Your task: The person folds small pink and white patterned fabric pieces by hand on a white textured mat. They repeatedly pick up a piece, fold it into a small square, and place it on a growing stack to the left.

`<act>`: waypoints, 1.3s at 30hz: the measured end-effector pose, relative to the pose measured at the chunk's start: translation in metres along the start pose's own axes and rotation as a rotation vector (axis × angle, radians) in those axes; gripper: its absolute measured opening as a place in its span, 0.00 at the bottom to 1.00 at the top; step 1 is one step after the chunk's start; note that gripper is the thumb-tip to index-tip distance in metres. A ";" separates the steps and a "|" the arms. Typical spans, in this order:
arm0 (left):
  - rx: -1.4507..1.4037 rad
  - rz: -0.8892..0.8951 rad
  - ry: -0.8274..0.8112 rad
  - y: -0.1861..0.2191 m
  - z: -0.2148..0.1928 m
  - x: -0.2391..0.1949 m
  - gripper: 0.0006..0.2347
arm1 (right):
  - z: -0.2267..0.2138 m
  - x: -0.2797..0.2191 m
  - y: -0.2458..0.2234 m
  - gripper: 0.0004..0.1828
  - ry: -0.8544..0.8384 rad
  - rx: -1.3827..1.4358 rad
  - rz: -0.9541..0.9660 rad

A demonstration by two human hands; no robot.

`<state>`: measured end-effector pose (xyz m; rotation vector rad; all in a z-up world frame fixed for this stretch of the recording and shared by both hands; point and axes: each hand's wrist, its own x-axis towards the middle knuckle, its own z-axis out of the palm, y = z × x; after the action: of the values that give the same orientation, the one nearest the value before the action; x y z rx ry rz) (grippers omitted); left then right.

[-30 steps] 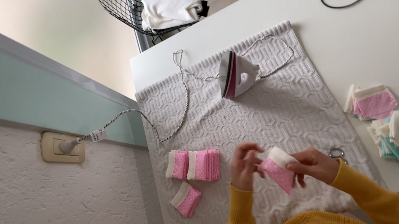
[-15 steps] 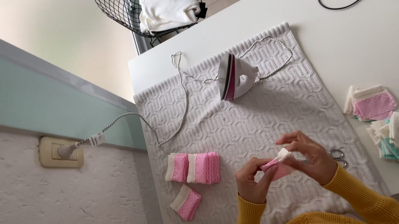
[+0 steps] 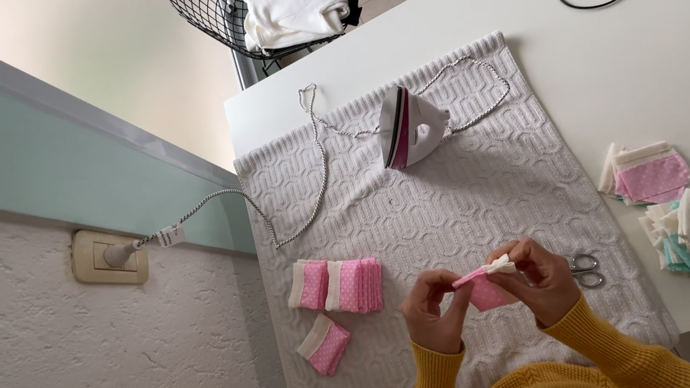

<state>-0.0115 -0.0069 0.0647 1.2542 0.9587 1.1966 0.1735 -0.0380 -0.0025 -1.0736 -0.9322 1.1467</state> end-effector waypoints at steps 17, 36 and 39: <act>0.564 0.148 -0.004 0.006 0.001 0.004 0.15 | 0.012 0.009 -0.051 0.10 -0.140 -0.571 -0.319; 0.514 0.191 0.315 -0.004 -0.012 -0.010 0.10 | -0.001 0.019 -0.011 0.17 -0.359 -0.623 -0.041; 0.440 0.118 0.464 -0.023 -0.023 -0.020 0.11 | 0.048 0.018 -0.022 0.20 -0.231 -0.048 0.327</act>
<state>-0.0340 -0.0212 0.0378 1.4152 1.5709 1.4552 0.1361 -0.0137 0.0308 -1.1789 -0.9898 1.5492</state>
